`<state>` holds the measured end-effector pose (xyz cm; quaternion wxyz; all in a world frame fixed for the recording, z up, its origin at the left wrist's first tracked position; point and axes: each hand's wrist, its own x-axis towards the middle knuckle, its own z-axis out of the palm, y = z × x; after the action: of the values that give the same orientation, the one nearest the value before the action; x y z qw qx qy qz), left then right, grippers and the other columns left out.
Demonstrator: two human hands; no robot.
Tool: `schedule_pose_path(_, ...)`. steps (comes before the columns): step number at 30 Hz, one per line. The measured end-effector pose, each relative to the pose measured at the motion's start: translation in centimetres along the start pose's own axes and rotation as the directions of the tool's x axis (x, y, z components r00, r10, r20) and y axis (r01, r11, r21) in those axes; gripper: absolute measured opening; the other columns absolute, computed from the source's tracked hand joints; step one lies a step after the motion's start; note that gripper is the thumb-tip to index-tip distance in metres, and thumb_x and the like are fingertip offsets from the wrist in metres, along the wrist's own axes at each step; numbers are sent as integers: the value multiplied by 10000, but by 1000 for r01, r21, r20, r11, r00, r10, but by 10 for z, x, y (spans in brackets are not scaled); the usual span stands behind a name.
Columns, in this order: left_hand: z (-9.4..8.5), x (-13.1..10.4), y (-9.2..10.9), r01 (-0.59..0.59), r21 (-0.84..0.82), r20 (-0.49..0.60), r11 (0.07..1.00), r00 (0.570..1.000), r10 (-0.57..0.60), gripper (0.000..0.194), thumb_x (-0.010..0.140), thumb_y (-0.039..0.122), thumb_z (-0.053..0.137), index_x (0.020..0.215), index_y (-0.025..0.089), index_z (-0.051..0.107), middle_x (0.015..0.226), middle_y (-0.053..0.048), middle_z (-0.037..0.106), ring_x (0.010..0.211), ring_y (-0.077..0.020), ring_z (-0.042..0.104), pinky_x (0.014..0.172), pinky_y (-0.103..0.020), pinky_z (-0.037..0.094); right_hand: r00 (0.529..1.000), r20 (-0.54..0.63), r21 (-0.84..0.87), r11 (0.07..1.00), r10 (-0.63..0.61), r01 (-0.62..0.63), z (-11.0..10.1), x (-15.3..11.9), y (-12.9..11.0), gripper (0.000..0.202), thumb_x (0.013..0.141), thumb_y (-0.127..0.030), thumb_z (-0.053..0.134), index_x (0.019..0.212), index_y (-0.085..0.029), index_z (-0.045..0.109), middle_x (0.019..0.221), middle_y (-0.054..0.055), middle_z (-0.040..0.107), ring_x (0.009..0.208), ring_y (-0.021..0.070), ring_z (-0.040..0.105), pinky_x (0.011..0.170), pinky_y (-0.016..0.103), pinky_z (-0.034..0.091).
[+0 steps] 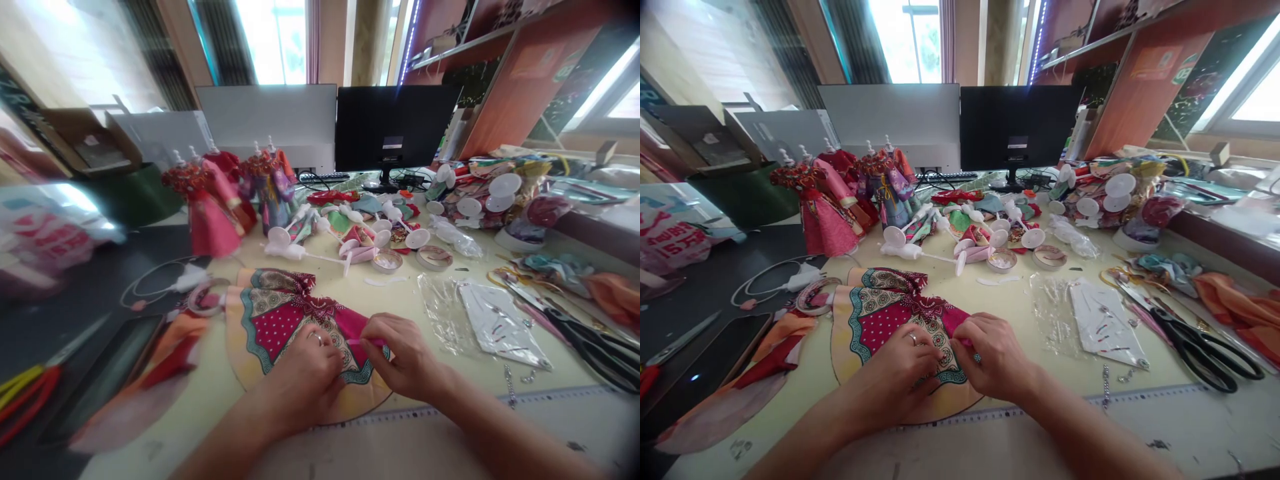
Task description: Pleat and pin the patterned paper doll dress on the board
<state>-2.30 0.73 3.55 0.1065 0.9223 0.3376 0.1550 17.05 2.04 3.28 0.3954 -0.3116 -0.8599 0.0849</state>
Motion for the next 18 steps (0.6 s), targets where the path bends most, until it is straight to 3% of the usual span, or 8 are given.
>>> schedule_pose_path(9,0,2,4,-18,-32,7,999,1000,18,56,740,115,547,729,166,566,778,-21,632,858,-190,540,863,-377,395,999,-39,-34,999,4,-5,-1,0,0,99,844,-160,413,763,-193,458,589,-7,505,531,126,453,548,252,357)
schedule_pose_path(13,12,0,-1,-43,-55,-59,998,997,40,148,735,92,502,772,194,601,809,-27,648,849,-217,549,840,-426,413,999,-49,-105,994,3,-8,1,-1,2,73,835,-196,425,773,-195,462,600,-5,542,542,126,489,565,251,385)
schedule_pose_path(15,17,0,-6,-69,-55,-158,996,986,60,167,733,106,482,788,204,607,813,-34,656,837,-223,559,834,-434,427,999,-52,-142,990,2,-9,2,-1,4,81,842,-215,419,779,-195,465,594,-7,553,528,122,493,568,250,395)
schedule_pose_path(18,20,3,-13,-148,53,-161,988,975,154,151,707,127,489,745,218,604,766,-32,662,753,-215,586,737,-377,486,999,-52,-177,984,-7,-2,3,-1,6,103,861,-235,401,797,-197,471,615,-7,578,541,116,517,589,245,415)
